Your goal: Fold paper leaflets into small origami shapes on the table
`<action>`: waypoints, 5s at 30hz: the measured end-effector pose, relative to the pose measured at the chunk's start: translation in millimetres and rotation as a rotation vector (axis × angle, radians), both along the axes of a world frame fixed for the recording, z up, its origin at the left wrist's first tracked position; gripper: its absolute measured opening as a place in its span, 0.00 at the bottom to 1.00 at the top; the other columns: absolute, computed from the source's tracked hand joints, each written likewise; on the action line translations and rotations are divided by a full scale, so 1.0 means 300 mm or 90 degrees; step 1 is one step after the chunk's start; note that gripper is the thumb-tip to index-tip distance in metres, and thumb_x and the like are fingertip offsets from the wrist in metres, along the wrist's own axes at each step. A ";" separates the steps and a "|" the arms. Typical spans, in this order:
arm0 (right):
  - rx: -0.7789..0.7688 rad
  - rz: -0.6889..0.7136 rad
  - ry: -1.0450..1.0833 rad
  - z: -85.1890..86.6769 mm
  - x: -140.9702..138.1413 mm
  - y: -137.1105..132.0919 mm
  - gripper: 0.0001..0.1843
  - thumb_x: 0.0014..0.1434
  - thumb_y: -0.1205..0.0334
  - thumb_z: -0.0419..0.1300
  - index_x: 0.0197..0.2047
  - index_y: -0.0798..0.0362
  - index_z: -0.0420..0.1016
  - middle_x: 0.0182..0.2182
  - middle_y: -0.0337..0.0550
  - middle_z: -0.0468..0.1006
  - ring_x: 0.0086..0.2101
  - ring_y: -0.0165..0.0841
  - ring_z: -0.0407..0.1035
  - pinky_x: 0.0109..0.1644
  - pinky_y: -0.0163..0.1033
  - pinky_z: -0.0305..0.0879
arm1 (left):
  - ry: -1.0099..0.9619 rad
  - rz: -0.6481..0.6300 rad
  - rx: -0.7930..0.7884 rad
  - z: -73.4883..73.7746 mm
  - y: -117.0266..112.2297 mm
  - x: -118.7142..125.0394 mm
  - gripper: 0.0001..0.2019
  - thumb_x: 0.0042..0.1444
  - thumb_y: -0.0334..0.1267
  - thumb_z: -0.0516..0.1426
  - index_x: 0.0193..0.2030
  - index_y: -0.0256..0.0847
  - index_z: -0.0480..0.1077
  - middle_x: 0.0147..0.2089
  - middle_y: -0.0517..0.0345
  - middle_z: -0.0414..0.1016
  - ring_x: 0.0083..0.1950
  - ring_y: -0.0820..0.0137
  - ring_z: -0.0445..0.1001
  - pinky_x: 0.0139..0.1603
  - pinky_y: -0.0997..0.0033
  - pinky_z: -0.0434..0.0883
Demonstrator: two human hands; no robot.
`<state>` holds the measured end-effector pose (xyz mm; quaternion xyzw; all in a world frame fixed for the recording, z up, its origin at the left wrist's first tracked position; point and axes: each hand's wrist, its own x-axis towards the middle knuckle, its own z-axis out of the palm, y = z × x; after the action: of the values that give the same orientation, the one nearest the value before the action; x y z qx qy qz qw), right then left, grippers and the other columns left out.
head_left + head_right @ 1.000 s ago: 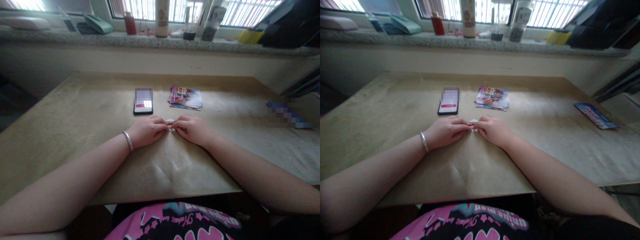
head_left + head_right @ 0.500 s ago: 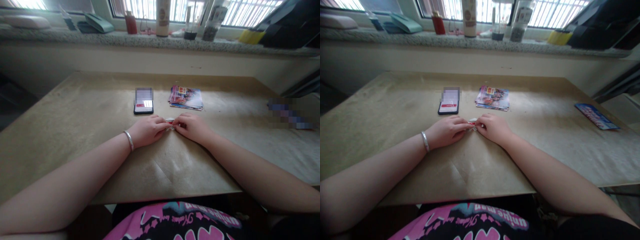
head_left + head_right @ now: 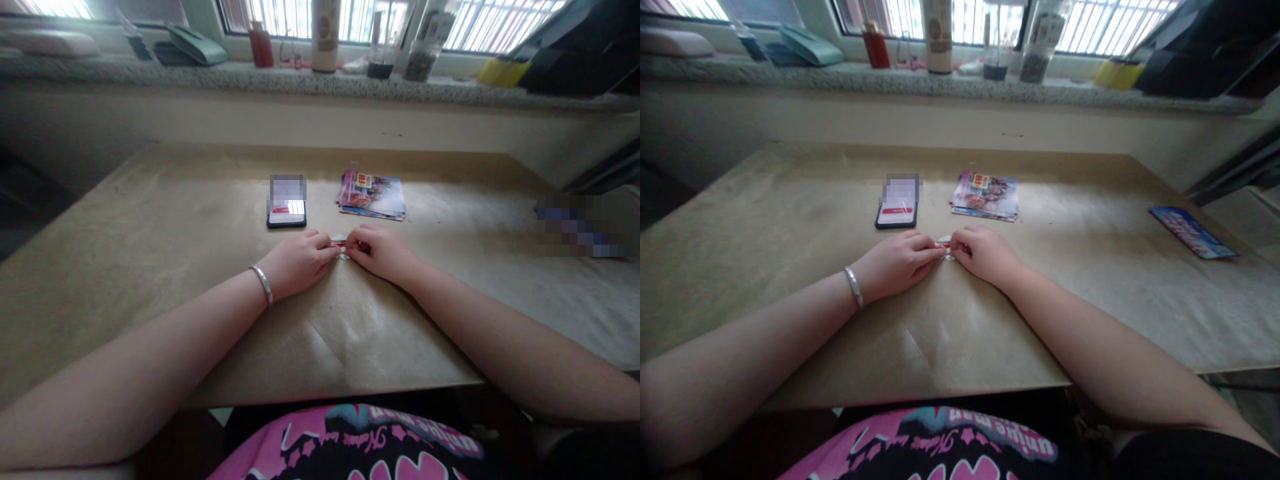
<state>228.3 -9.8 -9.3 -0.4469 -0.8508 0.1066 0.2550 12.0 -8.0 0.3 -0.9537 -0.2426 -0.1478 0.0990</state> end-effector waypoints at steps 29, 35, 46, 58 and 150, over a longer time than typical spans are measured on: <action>0.063 0.008 -0.115 0.021 0.000 -0.018 0.11 0.60 0.61 0.55 0.35 0.52 0.79 0.34 0.46 0.77 0.34 0.34 0.69 0.39 0.37 0.61 | 0.021 0.017 -0.037 0.016 -0.002 0.003 0.13 0.58 0.30 0.52 0.48 0.38 0.74 0.41 0.52 0.74 0.41 0.66 0.70 0.43 0.67 0.70; 0.083 0.029 -0.122 0.015 0.007 -0.024 0.12 0.61 0.62 0.54 0.38 0.50 0.79 0.37 0.45 0.77 0.36 0.34 0.69 0.40 0.37 0.60 | 0.024 0.005 -0.021 0.018 -0.002 -0.001 0.15 0.58 0.29 0.52 0.50 0.38 0.73 0.43 0.53 0.75 0.41 0.67 0.70 0.43 0.68 0.71; 0.075 0.058 -0.120 0.013 0.015 -0.015 0.13 0.59 0.67 0.54 0.37 0.48 0.80 0.36 0.45 0.76 0.37 0.35 0.68 0.40 0.39 0.61 | 0.038 0.000 -0.015 0.013 0.004 -0.009 0.15 0.59 0.30 0.52 0.50 0.39 0.73 0.42 0.53 0.76 0.41 0.67 0.71 0.42 0.69 0.71; -0.010 -0.002 -0.015 0.010 0.012 -0.015 0.09 0.54 0.66 0.58 0.39 0.53 0.76 0.30 0.42 0.74 0.33 0.33 0.67 0.38 0.36 0.61 | -0.074 0.036 -0.104 0.005 0.004 -0.007 0.11 0.59 0.32 0.52 0.46 0.35 0.72 0.40 0.50 0.75 0.41 0.66 0.71 0.43 0.67 0.70; 0.058 0.012 -0.214 0.067 0.020 -0.036 0.12 0.58 0.64 0.55 0.36 0.47 0.81 0.36 0.42 0.78 0.35 0.34 0.70 0.33 0.37 0.57 | 0.052 0.068 -0.061 0.038 -0.035 0.001 0.14 0.59 0.29 0.51 0.48 0.38 0.75 0.42 0.51 0.74 0.43 0.65 0.70 0.45 0.66 0.71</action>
<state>234.5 -20.4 10.8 -0.4386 -0.8895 -0.0058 0.1280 12.3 -18.7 11.6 -0.9483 -0.2957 -0.0914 0.0705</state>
